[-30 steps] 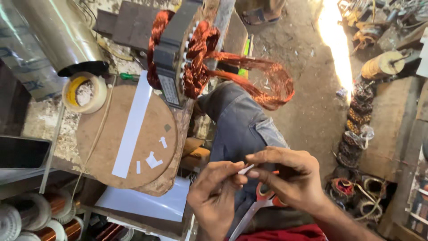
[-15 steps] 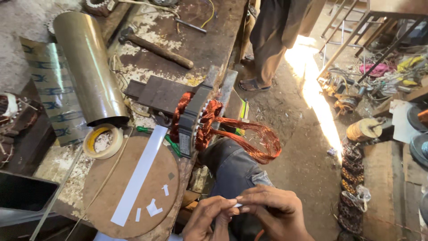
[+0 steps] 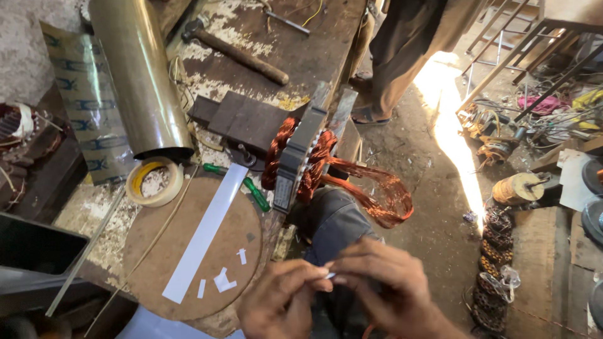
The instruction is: The person winds copper wire around a motor stator core, inserting small white insulating strips between layers. They use scissors to cut the strips and a screwdriver to adjust the wire placement.
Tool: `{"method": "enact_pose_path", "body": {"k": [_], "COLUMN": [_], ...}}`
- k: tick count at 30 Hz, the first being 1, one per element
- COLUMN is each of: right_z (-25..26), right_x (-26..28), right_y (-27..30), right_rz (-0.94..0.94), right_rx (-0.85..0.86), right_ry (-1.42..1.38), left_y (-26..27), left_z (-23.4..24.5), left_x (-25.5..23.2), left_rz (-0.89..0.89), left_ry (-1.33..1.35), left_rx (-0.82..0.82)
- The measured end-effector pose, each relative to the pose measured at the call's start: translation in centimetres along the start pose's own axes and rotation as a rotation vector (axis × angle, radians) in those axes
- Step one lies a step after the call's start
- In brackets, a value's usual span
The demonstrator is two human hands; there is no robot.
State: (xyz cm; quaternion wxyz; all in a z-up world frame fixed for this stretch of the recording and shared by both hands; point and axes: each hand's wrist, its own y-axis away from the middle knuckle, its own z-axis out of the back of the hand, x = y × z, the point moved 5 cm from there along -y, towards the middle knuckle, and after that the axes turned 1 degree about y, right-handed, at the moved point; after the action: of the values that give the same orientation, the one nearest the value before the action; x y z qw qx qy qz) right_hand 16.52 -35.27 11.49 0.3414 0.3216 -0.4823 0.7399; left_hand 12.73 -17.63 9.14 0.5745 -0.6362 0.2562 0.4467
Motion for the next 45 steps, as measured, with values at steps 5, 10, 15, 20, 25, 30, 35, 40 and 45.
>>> {"method": "enact_pose_path", "body": {"k": [5,10,15,20,25,30,35,40,45], "right_z": [2.9,2.3,1.2,1.0,0.9,0.4,0.0,0.5,1.7], "right_x": [-1.3,-2.9,-3.3,-2.7,-2.2,-2.0,-1.9,-3.3,-6.1], "right_y": [-4.7,-8.1,-9.4,-10.0,-10.2,-9.9,-9.9,-10.4,-10.1], "right_rz": [0.100,0.184,0.209,0.210,0.172,0.136,0.108,0.136,-0.050], "right_rx": [-0.187,-0.173,-0.143,-0.060,-0.037,-0.063,-0.066,-0.069,-0.065], "right_ry": [0.287,0.502,0.581,0.627,0.667,0.690,0.707,0.654,0.285], "left_y": [-8.0,-14.5,-16.3,-16.0,-16.3,-16.5,-16.9,-16.4,-16.5], "left_z": [4.4,2.3,0.4,-0.1,-0.5,-0.4,-0.6,-0.4,-0.5], "left_x": [2.5,4.9,8.6,10.4,10.2,10.1,10.2,11.1,11.2], "left_rz": [0.269,0.012,0.272,0.459,0.510,0.525,0.396,0.468,0.482], "left_ry": [0.289,-0.188,0.109,0.249,0.312,0.293,0.362,0.413,0.370], "left_rx": [-0.240,0.076,0.221,0.302,0.336,0.346,0.312,0.280,0.289]}}
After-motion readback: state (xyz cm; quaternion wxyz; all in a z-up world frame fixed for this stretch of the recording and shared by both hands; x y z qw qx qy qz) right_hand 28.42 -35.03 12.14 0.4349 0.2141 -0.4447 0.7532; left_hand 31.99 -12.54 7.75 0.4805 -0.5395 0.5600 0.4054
